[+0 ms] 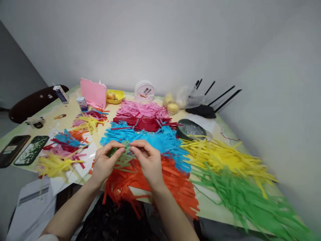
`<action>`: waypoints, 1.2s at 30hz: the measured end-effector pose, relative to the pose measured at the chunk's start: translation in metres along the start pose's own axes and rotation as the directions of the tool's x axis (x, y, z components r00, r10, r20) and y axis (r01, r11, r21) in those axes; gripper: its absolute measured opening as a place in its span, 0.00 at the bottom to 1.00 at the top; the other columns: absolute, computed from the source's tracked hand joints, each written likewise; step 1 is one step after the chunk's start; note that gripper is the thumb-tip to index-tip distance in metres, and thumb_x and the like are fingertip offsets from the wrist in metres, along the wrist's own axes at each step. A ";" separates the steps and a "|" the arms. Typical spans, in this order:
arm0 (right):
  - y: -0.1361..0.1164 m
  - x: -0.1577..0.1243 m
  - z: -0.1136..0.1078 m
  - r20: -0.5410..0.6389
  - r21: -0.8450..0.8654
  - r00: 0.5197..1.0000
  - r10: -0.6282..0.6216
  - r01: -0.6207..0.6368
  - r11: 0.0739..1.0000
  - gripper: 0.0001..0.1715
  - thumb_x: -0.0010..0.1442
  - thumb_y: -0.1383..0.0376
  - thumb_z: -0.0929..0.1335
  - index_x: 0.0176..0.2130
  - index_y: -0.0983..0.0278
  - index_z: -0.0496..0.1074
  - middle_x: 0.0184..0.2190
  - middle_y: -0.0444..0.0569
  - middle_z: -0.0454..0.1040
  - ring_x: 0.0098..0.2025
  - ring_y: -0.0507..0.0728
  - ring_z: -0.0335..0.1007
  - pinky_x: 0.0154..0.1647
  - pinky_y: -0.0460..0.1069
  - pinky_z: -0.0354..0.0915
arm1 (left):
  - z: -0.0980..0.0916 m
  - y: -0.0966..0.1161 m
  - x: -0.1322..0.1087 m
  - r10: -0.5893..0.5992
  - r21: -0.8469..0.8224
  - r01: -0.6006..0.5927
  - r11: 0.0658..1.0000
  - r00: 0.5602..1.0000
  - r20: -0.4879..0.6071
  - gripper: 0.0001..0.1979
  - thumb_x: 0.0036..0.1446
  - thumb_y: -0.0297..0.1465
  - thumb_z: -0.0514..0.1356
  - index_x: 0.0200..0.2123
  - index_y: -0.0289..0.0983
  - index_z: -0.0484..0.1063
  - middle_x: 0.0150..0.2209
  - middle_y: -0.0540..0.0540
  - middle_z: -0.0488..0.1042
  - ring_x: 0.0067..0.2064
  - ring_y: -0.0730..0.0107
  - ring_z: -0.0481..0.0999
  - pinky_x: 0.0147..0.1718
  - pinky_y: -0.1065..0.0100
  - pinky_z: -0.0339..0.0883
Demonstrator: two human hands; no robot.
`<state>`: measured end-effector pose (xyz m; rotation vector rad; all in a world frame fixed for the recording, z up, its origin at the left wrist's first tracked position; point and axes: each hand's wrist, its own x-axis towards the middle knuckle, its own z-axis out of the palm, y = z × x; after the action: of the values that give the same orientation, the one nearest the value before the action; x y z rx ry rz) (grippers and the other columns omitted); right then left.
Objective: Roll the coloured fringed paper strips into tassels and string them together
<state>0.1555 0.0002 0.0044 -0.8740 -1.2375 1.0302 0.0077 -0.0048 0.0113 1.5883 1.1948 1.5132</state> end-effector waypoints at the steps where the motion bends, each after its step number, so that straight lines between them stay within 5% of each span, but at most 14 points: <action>1: 0.004 -0.002 0.004 -0.016 0.044 1.000 0.018 -0.017 0.999 0.03 0.56 0.64 0.74 0.34 0.58 0.80 0.33 0.45 0.79 0.35 0.53 0.75 0.38 0.48 0.71 | -0.002 0.000 -0.002 0.010 0.005 -0.010 1.000 1.000 0.004 0.04 0.57 0.31 0.63 0.32 0.38 0.78 0.31 0.47 0.80 0.34 0.68 0.77 0.36 0.68 0.70; 5: 0.016 -0.006 0.014 -0.070 0.134 0.995 0.064 -0.054 0.990 0.05 0.55 0.61 0.74 0.33 0.60 0.80 0.32 0.46 0.79 0.33 0.54 0.74 0.37 0.49 0.72 | -0.007 0.001 -0.007 0.103 0.088 -0.103 0.991 0.995 0.003 0.04 0.59 0.30 0.63 0.33 0.38 0.77 0.32 0.47 0.80 0.35 0.68 0.77 0.38 0.67 0.69; 10: 0.011 -0.013 0.021 -0.099 -0.044 0.995 -0.032 0.028 0.999 0.04 0.55 0.63 0.74 0.33 0.61 0.79 0.32 0.46 0.78 0.35 0.54 0.74 0.38 0.50 0.71 | -0.012 -0.001 -0.012 0.270 0.283 -0.269 0.921 0.962 0.037 0.05 0.61 0.29 0.61 0.34 0.38 0.76 0.33 0.46 0.80 0.37 0.66 0.77 0.42 0.63 0.67; 16: 0.011 -0.014 0.021 -0.044 -0.006 0.994 0.103 -0.104 0.995 0.11 0.53 0.57 0.75 0.33 0.61 0.77 0.31 0.46 0.78 0.32 0.54 0.73 0.35 0.49 0.71 | -0.011 -0.004 -0.018 0.084 0.125 -0.083 0.989 0.996 -0.010 0.02 0.58 0.31 0.64 0.35 0.38 0.75 0.32 0.48 0.79 0.35 0.68 0.78 0.36 0.69 0.70; 22: 0.018 -0.011 0.017 0.096 0.229 0.954 0.285 -0.300 0.926 0.19 0.46 0.52 0.77 0.29 0.62 0.74 0.23 0.42 0.71 0.23 0.50 0.64 0.26 0.46 0.65 | -0.005 -0.009 -0.024 -0.024 -0.064 0.026 0.998 0.999 0.025 0.07 0.57 0.36 0.65 0.32 0.38 0.75 0.29 0.49 0.77 0.30 0.71 0.76 0.33 0.70 0.71; 26: 0.016 -0.013 0.017 -0.015 0.147 0.975 0.220 -0.215 0.965 0.15 0.49 0.54 0.75 0.30 0.62 0.75 0.23 0.42 0.71 0.25 0.50 0.64 0.28 0.45 0.64 | -0.009 -0.013 -0.023 0.004 -0.115 0.000 0.993 0.999 0.034 0.10 0.54 0.35 0.68 0.38 0.37 0.75 0.40 0.43 0.77 0.44 0.64 0.77 0.44 0.66 0.72; 32: 0.009 -0.012 0.013 0.099 0.018 0.978 0.183 -0.185 0.982 0.11 0.52 0.58 0.74 0.32 0.62 0.78 0.26 0.44 0.75 0.26 0.51 0.68 0.29 0.46 0.67 | -0.013 -0.012 -0.023 0.069 -0.020 -0.069 0.997 0.997 -0.022 0.02 0.57 0.29 0.65 0.34 0.38 0.75 0.33 0.47 0.74 0.38 0.69 0.74 0.40 0.69 0.69; 36: 0.000 -0.010 0.007 0.061 -0.099 0.990 0.128 -0.122 0.988 0.12 0.54 0.57 0.73 0.27 0.63 0.75 0.21 0.42 0.72 0.23 0.50 0.65 0.26 0.46 0.64 | -0.011 -0.013 -0.025 0.083 -0.008 -0.083 0.997 0.997 -0.008 0.05 0.55 0.31 0.67 0.36 0.38 0.77 0.36 0.46 0.77 0.40 0.67 0.77 0.41 0.67 0.71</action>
<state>0.1484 -0.0090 0.0022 -1.0084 -1.3104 1.1157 -0.0032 -0.0245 -0.0089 1.6459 1.1375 1.5756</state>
